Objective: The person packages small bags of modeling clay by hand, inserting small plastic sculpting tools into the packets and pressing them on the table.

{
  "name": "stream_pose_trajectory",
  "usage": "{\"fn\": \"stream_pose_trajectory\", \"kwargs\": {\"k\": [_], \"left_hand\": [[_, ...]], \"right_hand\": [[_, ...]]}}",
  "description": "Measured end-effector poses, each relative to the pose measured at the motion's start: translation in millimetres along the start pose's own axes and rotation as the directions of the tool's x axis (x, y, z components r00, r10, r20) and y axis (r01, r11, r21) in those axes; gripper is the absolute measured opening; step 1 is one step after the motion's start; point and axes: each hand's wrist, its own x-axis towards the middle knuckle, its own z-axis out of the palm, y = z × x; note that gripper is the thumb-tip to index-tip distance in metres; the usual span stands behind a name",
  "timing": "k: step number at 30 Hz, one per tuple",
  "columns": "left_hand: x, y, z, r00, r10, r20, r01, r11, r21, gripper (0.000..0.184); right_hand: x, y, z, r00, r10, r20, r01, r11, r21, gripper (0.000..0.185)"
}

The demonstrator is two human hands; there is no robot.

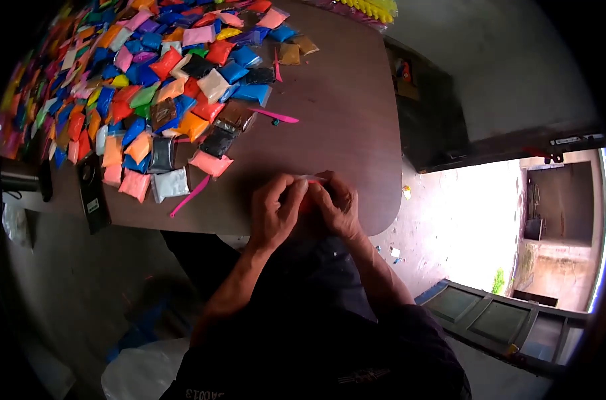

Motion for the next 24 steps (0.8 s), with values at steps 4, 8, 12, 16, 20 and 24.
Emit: {"fn": "stream_pose_trajectory", "kwargs": {"k": [4,8,12,16,20,24], "left_hand": [[-0.7,-2.0,-0.6,0.999,0.034,-0.026,-0.033,0.999,0.028,0.017],[0.9,0.2,2.3,0.999,-0.004,-0.05,0.005,1.0,0.021,0.019],[1.0,4.4,3.4,0.998,-0.061,0.011,0.06,0.997,0.046,0.02],[2.5,4.2,4.8,1.0,-0.002,-0.018,0.004,0.994,0.108,0.016],[-1.5,8.1,5.1,0.998,0.021,-0.06,-0.011,0.987,0.161,0.013],[-2.7,5.5,10.1,0.994,-0.083,-0.07,0.089,0.991,0.099,0.02]], "right_hand": [[3.1,-8.4,0.0,1.0,-0.018,0.018,0.019,0.998,-0.066,0.02],[1.3,5.5,-0.8,0.999,-0.011,-0.03,0.009,0.997,-0.07,0.022],[2.4,2.0,-0.3,0.999,0.008,-0.046,-0.008,1.0,0.004,0.02],[3.5,-1.1,1.7,1.0,0.028,0.0,-0.028,0.997,0.069,0.024],[3.0,-3.8,-1.1,1.0,0.001,0.031,-0.002,1.0,0.029,0.019],[4.1,-9.4,0.0,0.998,0.031,0.047,-0.038,0.986,0.161,0.019]]}}
